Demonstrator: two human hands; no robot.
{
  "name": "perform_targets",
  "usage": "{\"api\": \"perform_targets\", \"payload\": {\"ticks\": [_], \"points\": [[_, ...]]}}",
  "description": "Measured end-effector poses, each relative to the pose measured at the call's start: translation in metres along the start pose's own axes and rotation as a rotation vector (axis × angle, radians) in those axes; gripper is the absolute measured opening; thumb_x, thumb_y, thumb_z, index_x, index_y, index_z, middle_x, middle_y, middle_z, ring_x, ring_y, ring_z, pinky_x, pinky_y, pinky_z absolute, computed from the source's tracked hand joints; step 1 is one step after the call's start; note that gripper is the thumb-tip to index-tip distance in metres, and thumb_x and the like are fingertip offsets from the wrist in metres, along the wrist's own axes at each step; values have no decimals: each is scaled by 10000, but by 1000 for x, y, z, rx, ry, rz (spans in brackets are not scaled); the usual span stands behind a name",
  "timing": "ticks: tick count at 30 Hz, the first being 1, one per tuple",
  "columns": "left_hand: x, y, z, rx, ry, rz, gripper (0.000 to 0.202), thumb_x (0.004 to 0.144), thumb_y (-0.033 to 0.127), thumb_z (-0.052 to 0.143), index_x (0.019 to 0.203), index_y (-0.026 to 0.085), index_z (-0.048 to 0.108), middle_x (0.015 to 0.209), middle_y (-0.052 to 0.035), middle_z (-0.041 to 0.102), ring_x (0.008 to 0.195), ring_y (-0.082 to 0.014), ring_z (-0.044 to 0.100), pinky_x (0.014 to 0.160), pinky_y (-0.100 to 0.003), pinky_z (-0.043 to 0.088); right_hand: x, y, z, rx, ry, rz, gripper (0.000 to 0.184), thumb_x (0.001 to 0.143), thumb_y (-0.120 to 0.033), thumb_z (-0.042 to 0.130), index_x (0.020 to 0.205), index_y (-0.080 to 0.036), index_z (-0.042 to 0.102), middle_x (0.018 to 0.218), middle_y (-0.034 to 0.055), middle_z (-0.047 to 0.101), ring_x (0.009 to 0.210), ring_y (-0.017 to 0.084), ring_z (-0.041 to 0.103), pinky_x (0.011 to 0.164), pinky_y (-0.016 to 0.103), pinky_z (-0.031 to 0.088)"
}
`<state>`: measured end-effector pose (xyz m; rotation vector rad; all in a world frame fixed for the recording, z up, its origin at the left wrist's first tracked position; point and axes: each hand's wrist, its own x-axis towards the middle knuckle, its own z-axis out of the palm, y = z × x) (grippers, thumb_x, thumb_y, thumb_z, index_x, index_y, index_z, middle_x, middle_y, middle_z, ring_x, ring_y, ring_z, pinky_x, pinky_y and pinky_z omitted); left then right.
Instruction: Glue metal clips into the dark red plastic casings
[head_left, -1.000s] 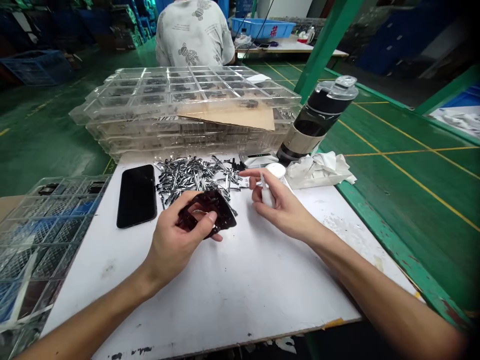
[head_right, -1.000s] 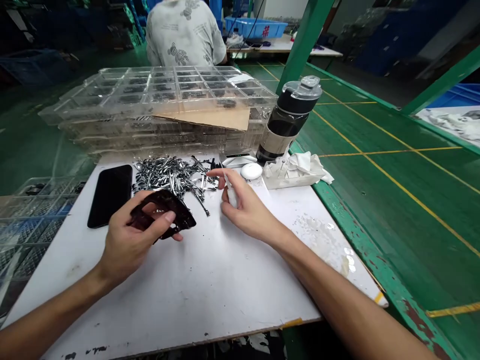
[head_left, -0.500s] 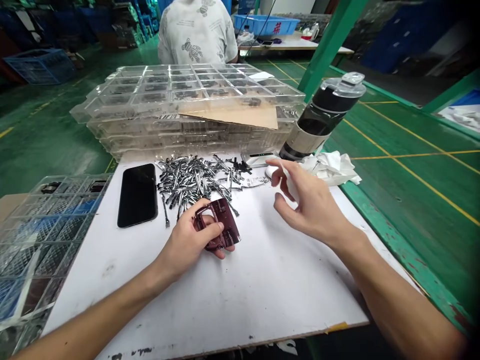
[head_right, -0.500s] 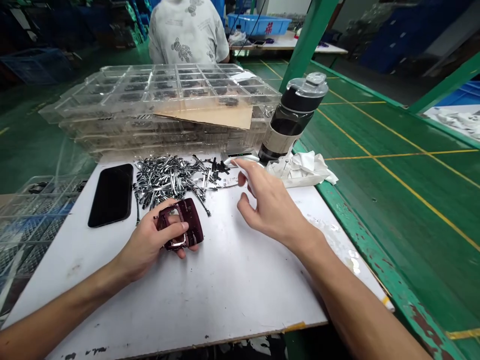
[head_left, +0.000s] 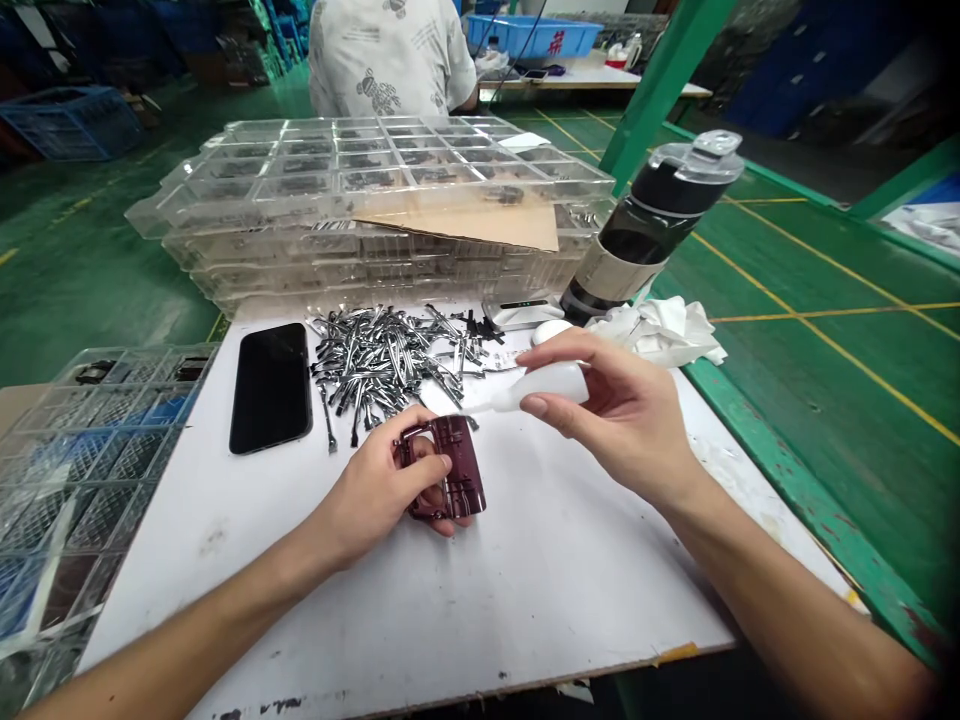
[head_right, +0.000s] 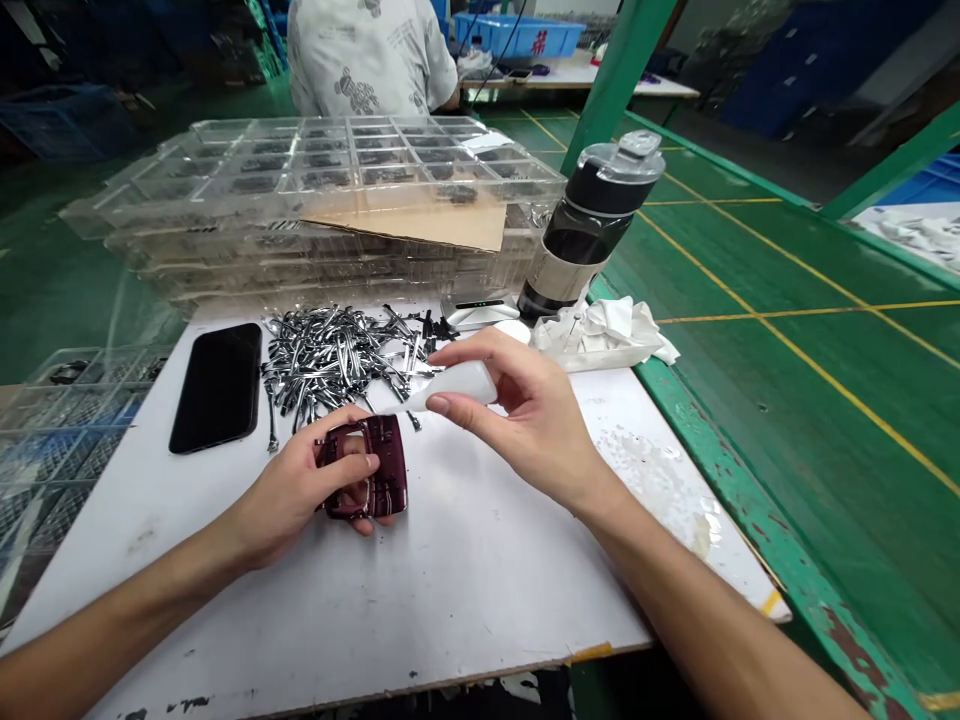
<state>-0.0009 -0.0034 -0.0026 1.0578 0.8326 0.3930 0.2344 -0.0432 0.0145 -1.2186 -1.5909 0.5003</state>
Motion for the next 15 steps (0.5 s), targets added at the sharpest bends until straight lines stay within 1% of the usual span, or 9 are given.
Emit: {"api": "perform_targets", "payload": {"ticks": [1, 3, 5, 7, 9, 12, 15], "points": [[0, 0, 0, 9, -2, -8, 169, 904, 271, 653, 1011, 223, 530, 709, 10, 699, 676, -250, 764, 549, -312, 615, 0, -2, 2, 85, 45, 17, 223, 811, -259, 830, 1013, -237, 737, 972, 59, 675, 943, 227, 634, 686, 296, 562], [-1, 1, 1, 24, -4, -19, 162, 910, 273, 641, 1010, 219, 525, 720, -1, 712, 674, -252, 762, 553, -320, 617, 0, -2, 5, 240, 91, 59, 218, 761, -225, 869, 933, -221, 736, 920, 41, 676, 874, 194, 634, 639, 259, 556], [-1, 1, 1, 32, -4, -22, 150, 917, 275, 628, 1005, 219, 521, 722, -3, 717, 668, -250, 760, 550, -322, 619, 0, -1, 9, 367, 85, 97, 190, 787, -225, 850, 936, -214, 733, 912, 41, 694, 781, 163, 626, 551, 233, 527], [-1, 1, 1, 38, -5, -23, 140, 918, 272, 623, 1001, 220, 522, 722, 0, 714, 669, -251, 762, 550, -323, 622, -1, 0, 12, 453, 83, 122, 163, 841, -235, 806, 976, -209, 719, 930, 54, 723, 715, 152, 622, 496, 233, 508], [-1, 1, 1, 41, -2, -22, 131, 919, 268, 619, 999, 221, 525, 721, 8, 703, 678, -256, 765, 548, -323, 624, -1, 1, 14, 482, 86, 135, 142, 870, -234, 778, 984, -201, 700, 931, 62, 744, 664, 145, 621, 485, 245, 518], [0, 0, 1, 43, 5, -20, 123, 920, 258, 612, 1001, 225, 524, 715, 20, 684, 684, -264, 769, 544, -325, 623, -1, 1, 16, 472, 93, 138, 125, 876, -219, 771, 964, -189, 687, 916, 55, 752, 604, 127, 617, 503, 254, 542], [1, -1, 1, 49, 2, -23, 126, 919, 253, 610, 1002, 224, 519, 722, 16, 692, 682, -266, 768, 540, -326, 621, -1, 1, 15, 471, 95, 131, 110, 885, -220, 762, 954, -187, 683, 893, 43, 742, 596, 120, 619, 502, 246, 541]]}}
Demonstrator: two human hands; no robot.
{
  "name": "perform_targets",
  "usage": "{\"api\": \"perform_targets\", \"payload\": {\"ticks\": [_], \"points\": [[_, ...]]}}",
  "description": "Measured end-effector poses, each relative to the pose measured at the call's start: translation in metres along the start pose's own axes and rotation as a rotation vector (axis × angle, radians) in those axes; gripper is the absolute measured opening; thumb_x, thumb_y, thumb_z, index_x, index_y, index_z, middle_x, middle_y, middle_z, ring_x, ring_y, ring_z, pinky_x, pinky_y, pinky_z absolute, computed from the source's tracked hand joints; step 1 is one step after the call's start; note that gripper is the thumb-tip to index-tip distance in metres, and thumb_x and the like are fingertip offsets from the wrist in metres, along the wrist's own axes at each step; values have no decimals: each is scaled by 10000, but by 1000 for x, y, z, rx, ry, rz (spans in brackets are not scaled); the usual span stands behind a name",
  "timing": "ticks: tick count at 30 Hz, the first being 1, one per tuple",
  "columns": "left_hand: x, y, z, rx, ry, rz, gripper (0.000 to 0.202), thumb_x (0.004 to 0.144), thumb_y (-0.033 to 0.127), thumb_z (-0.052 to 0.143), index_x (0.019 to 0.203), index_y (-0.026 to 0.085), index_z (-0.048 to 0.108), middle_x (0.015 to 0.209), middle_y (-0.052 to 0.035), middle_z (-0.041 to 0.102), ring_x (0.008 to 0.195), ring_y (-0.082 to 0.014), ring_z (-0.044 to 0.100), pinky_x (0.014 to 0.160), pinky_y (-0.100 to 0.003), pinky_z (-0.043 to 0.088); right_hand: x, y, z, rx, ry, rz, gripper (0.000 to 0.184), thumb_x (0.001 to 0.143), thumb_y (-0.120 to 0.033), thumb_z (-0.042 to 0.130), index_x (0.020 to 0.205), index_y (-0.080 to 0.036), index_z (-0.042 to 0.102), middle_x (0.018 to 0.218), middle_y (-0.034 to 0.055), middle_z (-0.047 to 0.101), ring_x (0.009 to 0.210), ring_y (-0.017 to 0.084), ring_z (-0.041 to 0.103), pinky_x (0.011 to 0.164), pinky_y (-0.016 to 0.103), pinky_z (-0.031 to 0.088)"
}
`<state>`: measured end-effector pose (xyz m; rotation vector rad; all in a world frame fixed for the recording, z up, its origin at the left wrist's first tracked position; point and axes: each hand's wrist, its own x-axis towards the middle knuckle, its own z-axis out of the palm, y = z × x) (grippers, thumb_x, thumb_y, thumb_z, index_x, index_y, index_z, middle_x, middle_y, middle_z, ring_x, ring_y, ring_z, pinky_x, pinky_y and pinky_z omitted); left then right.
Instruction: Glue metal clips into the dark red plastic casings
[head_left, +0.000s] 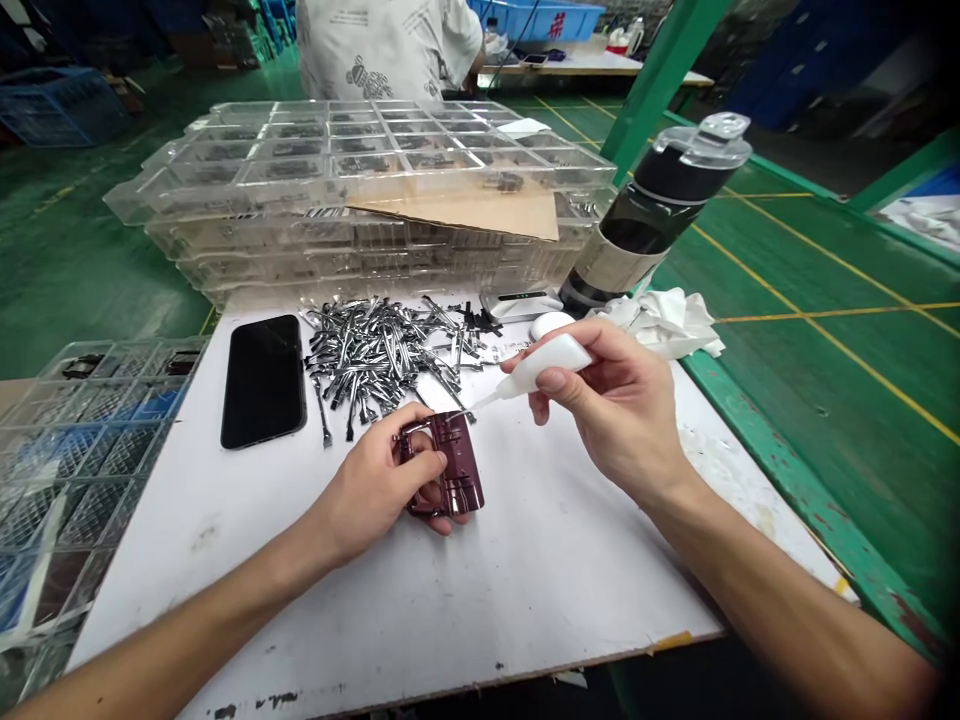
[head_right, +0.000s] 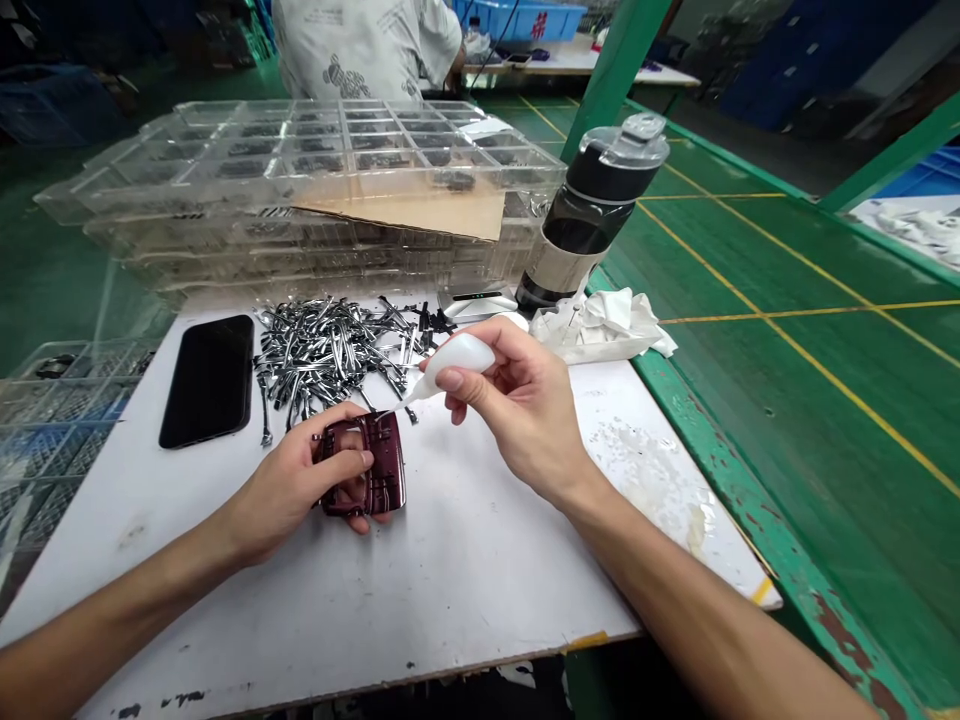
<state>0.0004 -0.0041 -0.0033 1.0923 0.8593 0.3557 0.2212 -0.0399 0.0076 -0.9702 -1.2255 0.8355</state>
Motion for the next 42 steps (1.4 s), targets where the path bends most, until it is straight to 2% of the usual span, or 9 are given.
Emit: {"api": "perform_targets", "payload": {"ticks": [18, 28, 42], "points": [[-2, 7, 2, -8, 7, -36, 143, 904, 246, 626, 993, 199, 525, 723, 3, 676, 679, -255, 767, 547, -323, 631, -2, 3, -1, -22, -6, 15, 113, 896, -244, 757, 956, -185, 682, 916, 65, 735, 577, 130, 602, 513, 286, 493], [-1, 2, 0, -28, -13, 1, 90, 923, 223, 601, 966, 204, 524, 736, 22, 634, 662, -239, 761, 537, -324, 633, -2, 2, 2, -40, -16, 3, 99, 895, -225, 754, 948, -179, 685, 936, 67, 733, 598, 129, 614, 521, 280, 527], [-1, 5, 1, -19, 10, -21, 145, 906, 253, 629, 991, 205, 522, 752, 17, 624, 665, -247, 759, 543, -342, 633, -3, 3, 3, -83, -17, 6, 107, 883, -259, 768, 942, -205, 698, 925, 51, 733, 601, 141, 613, 522, 296, 546]]}}
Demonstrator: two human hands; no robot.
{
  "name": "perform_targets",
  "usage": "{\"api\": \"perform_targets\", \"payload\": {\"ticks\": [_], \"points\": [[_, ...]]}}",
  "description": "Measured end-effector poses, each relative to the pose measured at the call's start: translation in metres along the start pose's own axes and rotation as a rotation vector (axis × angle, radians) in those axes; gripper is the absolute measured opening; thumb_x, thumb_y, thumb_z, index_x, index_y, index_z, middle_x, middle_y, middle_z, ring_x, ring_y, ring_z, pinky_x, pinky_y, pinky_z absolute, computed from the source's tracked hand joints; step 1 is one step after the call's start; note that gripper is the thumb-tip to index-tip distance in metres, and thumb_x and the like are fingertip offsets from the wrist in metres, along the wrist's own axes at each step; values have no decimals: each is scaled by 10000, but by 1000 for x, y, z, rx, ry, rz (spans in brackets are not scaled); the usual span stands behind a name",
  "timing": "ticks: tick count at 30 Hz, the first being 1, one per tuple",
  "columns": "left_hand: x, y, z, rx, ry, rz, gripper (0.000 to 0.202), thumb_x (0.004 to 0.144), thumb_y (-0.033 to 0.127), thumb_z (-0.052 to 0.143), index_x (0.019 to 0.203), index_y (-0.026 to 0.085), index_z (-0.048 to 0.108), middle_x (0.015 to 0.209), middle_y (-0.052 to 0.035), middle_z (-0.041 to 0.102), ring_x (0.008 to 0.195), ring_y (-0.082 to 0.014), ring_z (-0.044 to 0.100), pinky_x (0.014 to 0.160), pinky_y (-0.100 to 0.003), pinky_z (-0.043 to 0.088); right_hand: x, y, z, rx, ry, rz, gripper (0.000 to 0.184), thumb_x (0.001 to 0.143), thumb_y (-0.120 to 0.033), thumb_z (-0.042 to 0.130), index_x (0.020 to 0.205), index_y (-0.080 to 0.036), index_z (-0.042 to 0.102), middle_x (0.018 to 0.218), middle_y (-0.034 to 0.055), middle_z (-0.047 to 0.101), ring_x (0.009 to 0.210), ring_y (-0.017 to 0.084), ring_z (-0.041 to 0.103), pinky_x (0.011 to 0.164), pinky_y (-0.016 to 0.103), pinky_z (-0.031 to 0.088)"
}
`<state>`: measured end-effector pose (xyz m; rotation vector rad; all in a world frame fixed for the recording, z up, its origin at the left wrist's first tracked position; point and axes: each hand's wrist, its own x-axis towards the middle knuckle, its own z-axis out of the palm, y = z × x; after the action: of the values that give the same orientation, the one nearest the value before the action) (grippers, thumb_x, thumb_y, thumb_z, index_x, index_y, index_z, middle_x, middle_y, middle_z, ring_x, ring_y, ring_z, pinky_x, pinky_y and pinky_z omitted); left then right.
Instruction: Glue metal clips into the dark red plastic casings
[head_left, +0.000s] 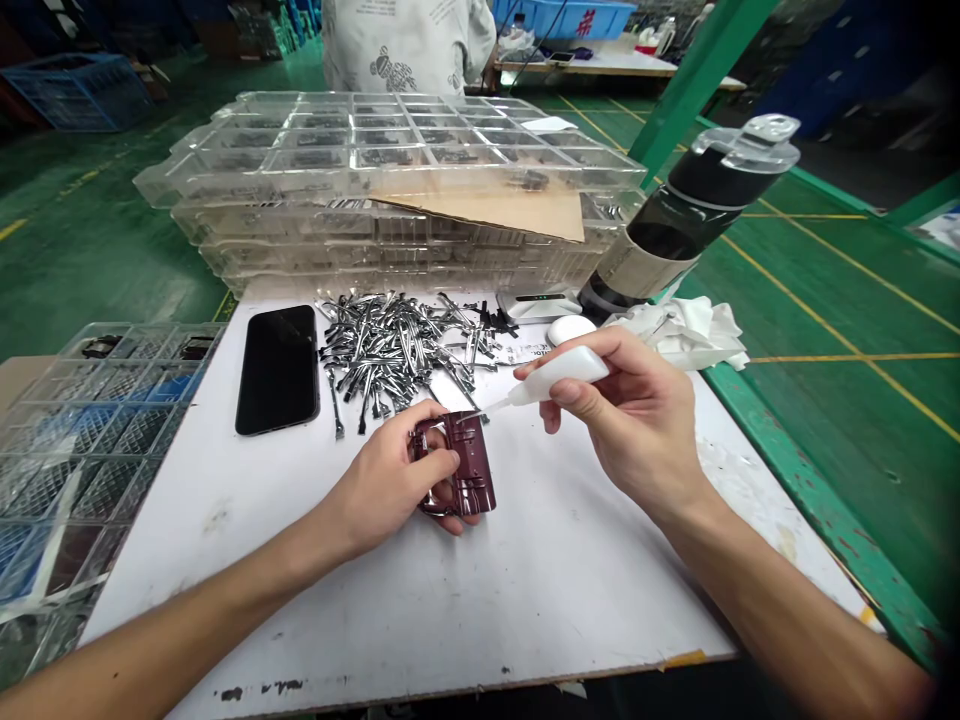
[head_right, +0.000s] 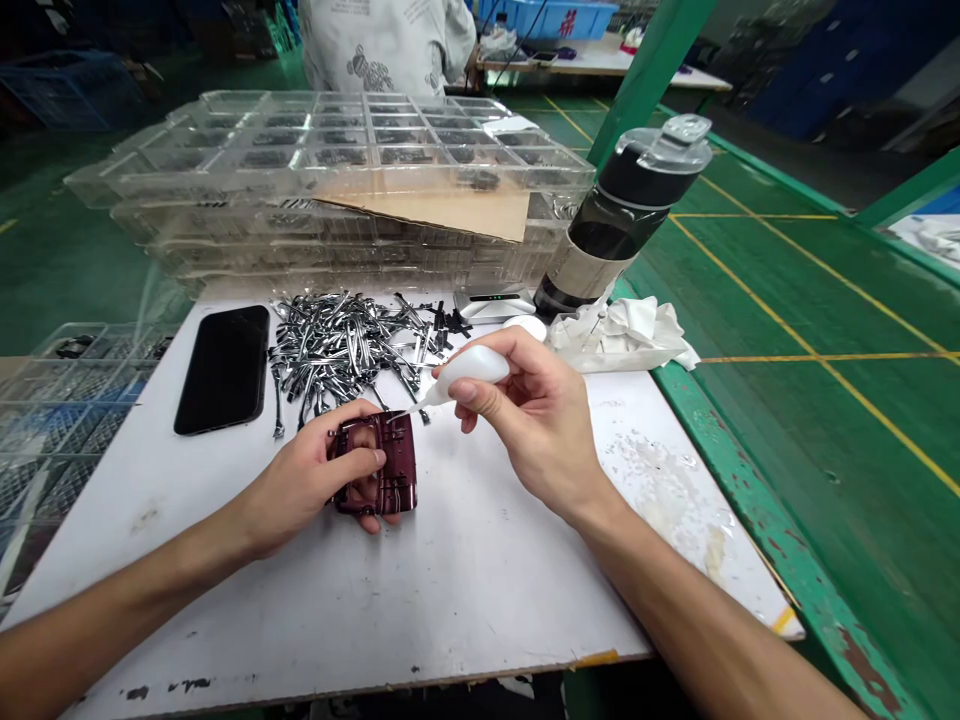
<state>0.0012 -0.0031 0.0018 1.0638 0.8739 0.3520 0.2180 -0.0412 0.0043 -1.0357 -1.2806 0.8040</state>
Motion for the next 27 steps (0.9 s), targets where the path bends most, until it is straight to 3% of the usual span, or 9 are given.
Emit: {"api": "perform_targets", "payload": {"ticks": [20, 24, 27], "points": [[-1, 2, 0, 16, -4, -9, 152, 899, 270, 632, 970, 203, 516, 699, -5, 674, 675, -259, 765, 574, -351, 640, -1, 0, -2, 92, 52, 8, 145, 899, -315, 753, 951, -203, 675, 914, 69, 744, 644, 163, 631, 465, 282, 485], [0, -1, -2, 0, -4, 16, 167, 886, 271, 639, 981, 202, 521, 709, -20, 697, 667, -261, 765, 559, -343, 637, -2, 1, -4, 114, -4, 35, 165, 907, -345, 743, 933, -203, 664, 873, 50, 740, 518, 116, 550, 436, 268, 440], [1, -3, -3, -15, -4, 35, 167, 880, 256, 635, 997, 205, 528, 710, -10, 692, 651, -258, 763, 549, -341, 633, -4, 0, -4, 116, -88, 47, 167, 899, -348, 748, 943, -203, 681, 841, 48, 732, 533, 126, 569, 414, 256, 440]]}}
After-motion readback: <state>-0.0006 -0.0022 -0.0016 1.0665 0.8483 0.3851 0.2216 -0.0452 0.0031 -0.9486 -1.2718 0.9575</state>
